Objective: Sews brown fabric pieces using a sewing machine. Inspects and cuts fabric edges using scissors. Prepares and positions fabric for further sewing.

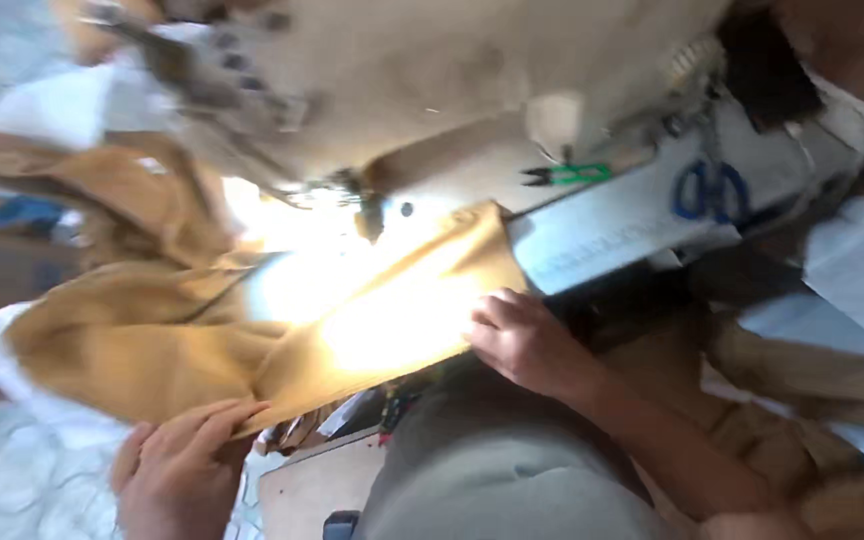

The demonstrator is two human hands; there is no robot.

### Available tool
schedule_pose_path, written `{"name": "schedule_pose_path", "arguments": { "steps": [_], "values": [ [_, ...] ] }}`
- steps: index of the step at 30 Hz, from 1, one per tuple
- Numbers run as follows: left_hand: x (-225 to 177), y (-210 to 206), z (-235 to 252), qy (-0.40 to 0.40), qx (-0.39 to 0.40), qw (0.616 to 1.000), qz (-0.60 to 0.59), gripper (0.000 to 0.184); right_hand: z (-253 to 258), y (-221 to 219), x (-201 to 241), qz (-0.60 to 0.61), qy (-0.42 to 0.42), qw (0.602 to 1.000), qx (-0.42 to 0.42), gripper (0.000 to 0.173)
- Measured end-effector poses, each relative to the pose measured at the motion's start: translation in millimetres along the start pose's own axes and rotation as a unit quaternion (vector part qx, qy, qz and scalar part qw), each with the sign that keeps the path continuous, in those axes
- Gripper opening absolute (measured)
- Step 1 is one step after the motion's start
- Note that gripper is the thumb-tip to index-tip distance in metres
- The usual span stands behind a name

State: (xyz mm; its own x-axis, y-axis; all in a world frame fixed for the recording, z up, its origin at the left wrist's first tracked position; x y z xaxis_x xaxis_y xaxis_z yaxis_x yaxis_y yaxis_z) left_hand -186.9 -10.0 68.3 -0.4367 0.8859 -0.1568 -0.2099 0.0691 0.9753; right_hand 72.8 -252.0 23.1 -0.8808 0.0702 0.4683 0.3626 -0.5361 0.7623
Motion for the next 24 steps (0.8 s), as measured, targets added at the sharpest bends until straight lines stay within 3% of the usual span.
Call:
{"name": "schedule_pose_path", "arguments": {
  "steps": [3,6,7,9,11,14,17,18,19,21,23,24],
  "values": [
    [49,63,-2,0.059,0.059,0.994,-0.069,0.019,25,23,35,0.116,0.032,0.992,0.049,0.023],
    [100,105,29,0.107,0.001,0.994,-0.024,0.022,51,19,56,0.259,0.023,0.961,0.097,0.024],
    [117,109,47,0.055,-0.044,0.997,0.018,0.026,60,8,57,0.278,0.002,0.954,0.109,0.025],
    [116,110,101,0.02,-0.126,0.988,0.087,0.032,77,-18,46,0.278,-0.062,0.95,0.125,0.026],
    [66,112,151,0.039,-0.186,0.978,0.086,0.033,95,-39,17,0.252,-0.157,0.945,0.135,0.025],
    [22,90,162,0.124,-0.159,0.976,0.083,0.046,131,-42,-47,0.152,-0.244,0.954,0.081,0.024],
    [16,25,134,0.232,-0.062,0.97,0.037,0.05,179,-35,-99,0.059,-0.217,0.974,-0.019,0.032],
    [21,-7,126,0.263,-0.021,0.964,0.017,0.056,191,-38,-105,0.029,-0.209,0.977,-0.016,0.035],
    [24,-38,120,0.286,0.023,0.958,-0.006,0.061,199,-42,-104,0.005,-0.203,0.979,0.008,0.037],
    [26,-81,115,0.31,0.085,0.947,-0.015,0.065,207,-45,-91,-0.025,-0.236,0.963,0.13,0.04],
    [26,-88,116,0.301,0.063,0.952,-0.001,0.062,211,-55,-96,-0.016,-0.255,0.938,0.234,0.042],
    [26,-88,116,0.292,0.049,0.955,-0.003,0.062,211,-56,-99,-0.009,-0.251,0.936,0.247,0.044]
  ]
}}
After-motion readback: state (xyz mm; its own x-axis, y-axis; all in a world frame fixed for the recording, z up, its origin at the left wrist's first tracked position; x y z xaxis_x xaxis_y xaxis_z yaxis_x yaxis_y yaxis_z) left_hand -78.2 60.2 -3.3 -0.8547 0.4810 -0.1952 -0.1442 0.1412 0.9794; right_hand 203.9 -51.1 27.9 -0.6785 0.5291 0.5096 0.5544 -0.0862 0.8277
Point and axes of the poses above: each hand's wrist, its own z-axis towards the middle knuckle, its own y-axis out of the back of the hand, x = y × z, the point moved 6 cm from there along z, towards the middle knuckle, and after that the axes turned 1 degree about x, right-handed, at the moved point
